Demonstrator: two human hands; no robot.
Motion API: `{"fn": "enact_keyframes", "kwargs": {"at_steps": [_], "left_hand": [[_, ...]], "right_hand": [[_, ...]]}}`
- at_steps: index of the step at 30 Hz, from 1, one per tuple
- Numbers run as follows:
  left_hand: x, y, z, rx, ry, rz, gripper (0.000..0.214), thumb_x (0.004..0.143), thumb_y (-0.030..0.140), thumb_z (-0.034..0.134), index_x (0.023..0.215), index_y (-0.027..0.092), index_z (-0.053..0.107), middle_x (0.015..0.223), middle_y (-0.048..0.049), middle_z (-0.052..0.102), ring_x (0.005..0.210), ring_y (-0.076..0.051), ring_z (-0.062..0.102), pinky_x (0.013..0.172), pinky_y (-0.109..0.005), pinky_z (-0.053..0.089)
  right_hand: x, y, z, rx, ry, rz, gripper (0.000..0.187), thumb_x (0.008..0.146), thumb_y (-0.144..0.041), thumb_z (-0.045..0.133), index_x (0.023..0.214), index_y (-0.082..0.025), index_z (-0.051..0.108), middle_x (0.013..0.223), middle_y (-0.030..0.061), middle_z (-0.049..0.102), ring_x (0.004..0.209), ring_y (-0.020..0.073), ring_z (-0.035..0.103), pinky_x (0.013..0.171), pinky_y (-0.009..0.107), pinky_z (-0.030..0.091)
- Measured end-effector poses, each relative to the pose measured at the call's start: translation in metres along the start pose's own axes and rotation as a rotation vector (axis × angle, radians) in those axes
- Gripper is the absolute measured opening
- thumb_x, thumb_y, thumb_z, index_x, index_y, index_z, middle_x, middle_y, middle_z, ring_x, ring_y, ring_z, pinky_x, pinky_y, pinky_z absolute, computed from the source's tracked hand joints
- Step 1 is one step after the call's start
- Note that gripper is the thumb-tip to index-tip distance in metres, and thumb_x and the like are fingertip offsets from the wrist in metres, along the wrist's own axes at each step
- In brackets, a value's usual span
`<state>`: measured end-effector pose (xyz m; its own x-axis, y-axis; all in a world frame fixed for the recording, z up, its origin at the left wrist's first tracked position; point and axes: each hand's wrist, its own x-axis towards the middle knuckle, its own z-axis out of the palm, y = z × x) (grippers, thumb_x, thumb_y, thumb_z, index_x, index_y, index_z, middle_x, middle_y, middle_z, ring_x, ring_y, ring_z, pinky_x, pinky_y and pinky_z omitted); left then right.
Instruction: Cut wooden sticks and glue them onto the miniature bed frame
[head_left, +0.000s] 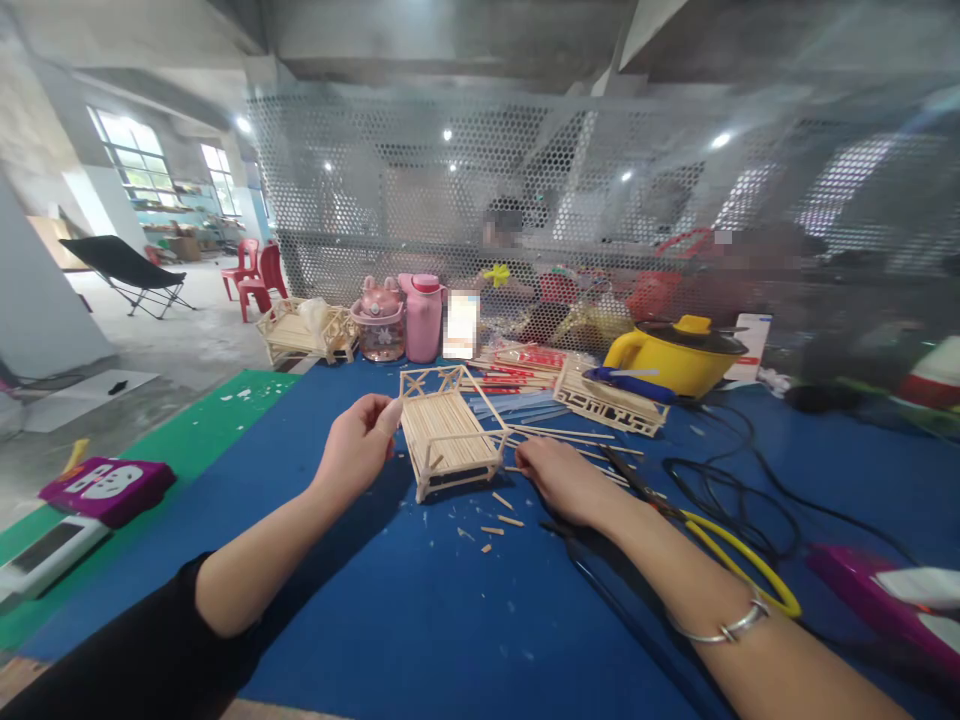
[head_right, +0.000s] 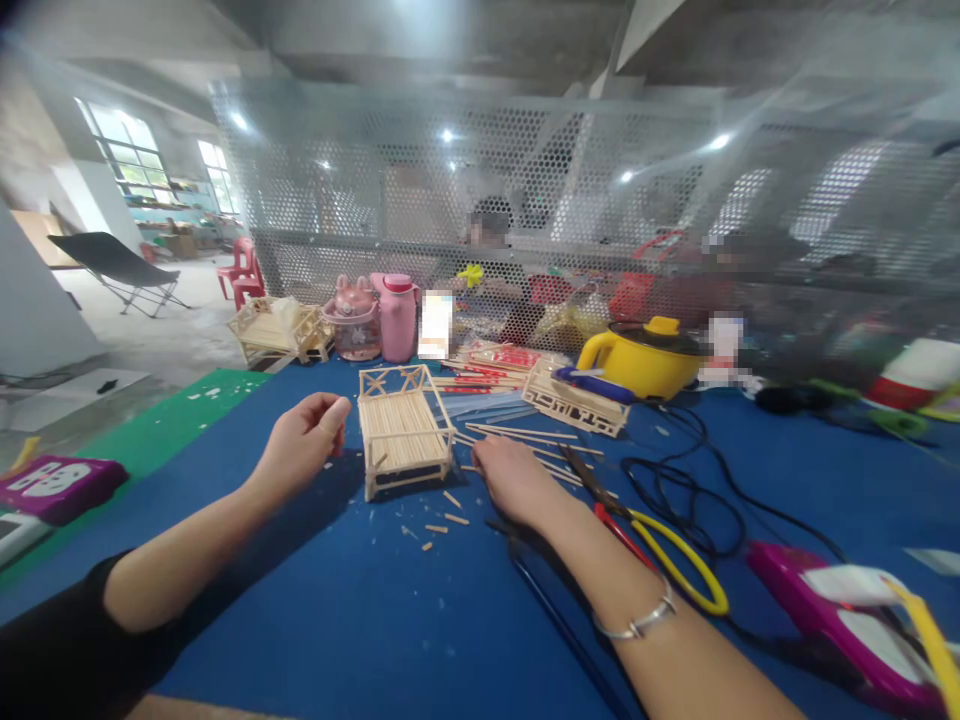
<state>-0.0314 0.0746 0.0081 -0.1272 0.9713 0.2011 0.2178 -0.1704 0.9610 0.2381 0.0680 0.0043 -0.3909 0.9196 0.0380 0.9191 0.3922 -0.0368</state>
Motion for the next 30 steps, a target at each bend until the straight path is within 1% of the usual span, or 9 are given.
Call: {"fn": "enact_keyframes", "kwargs": {"at_steps": [4, 7, 9, 10, 13, 16, 22, 27, 30], "left_hand": [[-0.027, 0.014, 0.001, 0.113, 0.173, 0.392, 0.017, 0.080, 0.036, 0.053, 0.079, 0.020, 0.058, 0.066, 0.0004, 0.057, 0.055, -0.011, 0.047, 0.056, -0.021, 0.040], [-0.048, 0.019, 0.002, 0.167, 0.012, 0.518, 0.011, 0.074, 0.031, 0.058, 0.070, 0.022, 0.062, 0.064, -0.0021, 0.058, 0.058, -0.014, 0.047, 0.060, -0.023, 0.041], [-0.055, 0.018, 0.003, 0.134, -0.113, 0.474, 0.010, 0.068, 0.032, 0.064, 0.067, 0.022, 0.065, 0.061, -0.0033, 0.058, 0.056, -0.015, 0.047, 0.059, -0.025, 0.040], [-0.055, 0.017, 0.003, 0.101, -0.101, 0.434, 0.012, 0.067, 0.034, 0.065, 0.069, 0.022, 0.065, 0.061, -0.0035, 0.058, 0.056, -0.016, 0.047, 0.059, -0.025, 0.040], [-0.044, 0.012, 0.003, -0.045, 0.099, 0.319, 0.020, 0.073, 0.042, 0.056, 0.079, 0.023, 0.060, 0.057, -0.0002, 0.050, 0.053, -0.015, 0.042, 0.053, -0.024, 0.036], [-0.026, 0.008, 0.000, -0.138, 0.124, 0.263, 0.024, 0.081, 0.047, 0.044, 0.084, 0.024, 0.052, 0.055, 0.0041, 0.039, 0.048, -0.012, 0.036, 0.046, -0.022, 0.030], [-0.011, 0.000, -0.004, -0.027, 0.004, 0.156, 0.029, 0.084, 0.047, 0.041, 0.079, 0.021, 0.053, 0.054, 0.0057, 0.040, 0.047, -0.010, 0.039, 0.046, -0.020, 0.033], [-0.006, -0.013, 0.001, 0.059, -0.169, -0.006, 0.031, 0.082, 0.049, 0.043, 0.076, 0.020, 0.052, 0.052, 0.0032, 0.051, 0.040, -0.012, 0.048, 0.038, -0.021, 0.035], [-0.002, -0.020, 0.004, 0.104, -0.220, -0.082, 0.031, 0.080, 0.049, 0.044, 0.074, 0.019, 0.051, 0.052, 0.0025, 0.051, 0.038, -0.013, 0.051, 0.034, -0.021, 0.036]], "right_hand": [[-0.003, -0.003, -0.002, 0.002, 0.015, -0.009, 0.017, 0.086, -0.014, 0.040, 0.082, -0.016, 0.056, 0.088, 0.0095, 0.062, 0.081, 0.0181, 0.054, 0.068, 0.026, 0.034], [-0.002, -0.003, -0.007, 0.017, -0.006, 0.009, 0.015, 0.083, -0.013, 0.042, 0.082, -0.017, 0.057, 0.087, 0.0080, 0.063, 0.080, 0.0173, 0.056, 0.067, 0.025, 0.035], [-0.002, -0.003, -0.010, 0.026, -0.022, 0.032, 0.014, 0.082, -0.014, 0.044, 0.081, -0.018, 0.058, 0.087, 0.0073, 0.064, 0.079, 0.0171, 0.057, 0.065, 0.025, 0.035], [-0.002, -0.003, -0.011, 0.029, -0.027, 0.044, 0.014, 0.081, -0.015, 0.045, 0.080, -0.018, 0.058, 0.087, 0.0073, 0.064, 0.079, 0.0173, 0.057, 0.065, 0.025, 0.035], [-0.003, -0.005, -0.011, 0.032, -0.026, 0.065, 0.016, 0.081, -0.015, 0.043, 0.078, -0.018, 0.058, 0.086, 0.0085, 0.064, 0.078, 0.0181, 0.056, 0.065, 0.026, 0.035], [-0.005, -0.007, -0.011, 0.046, -0.017, 0.068, 0.018, 0.082, -0.013, 0.040, 0.079, -0.017, 0.057, 0.086, 0.0090, 0.063, 0.077, 0.0178, 0.055, 0.065, 0.026, 0.035], [-0.016, 0.004, -0.027, 0.148, 0.037, 0.078, 0.020, 0.089, -0.021, 0.034, 0.089, -0.018, 0.053, 0.082, 0.0070, 0.063, 0.069, 0.0160, 0.053, 0.062, 0.025, 0.036], [-0.027, 0.030, -0.045, 0.211, 0.162, 0.134, 0.026, 0.088, -0.020, 0.032, 0.108, -0.017, 0.050, 0.091, 0.0076, 0.064, 0.081, 0.0174, 0.057, 0.072, 0.027, 0.040], [-0.030, 0.036, -0.044, 0.239, 0.117, 0.115, 0.023, 0.083, -0.020, 0.042, 0.099, -0.017, 0.058, 0.082, 0.0049, 0.066, 0.075, 0.0171, 0.060, 0.069, 0.026, 0.042]]}}
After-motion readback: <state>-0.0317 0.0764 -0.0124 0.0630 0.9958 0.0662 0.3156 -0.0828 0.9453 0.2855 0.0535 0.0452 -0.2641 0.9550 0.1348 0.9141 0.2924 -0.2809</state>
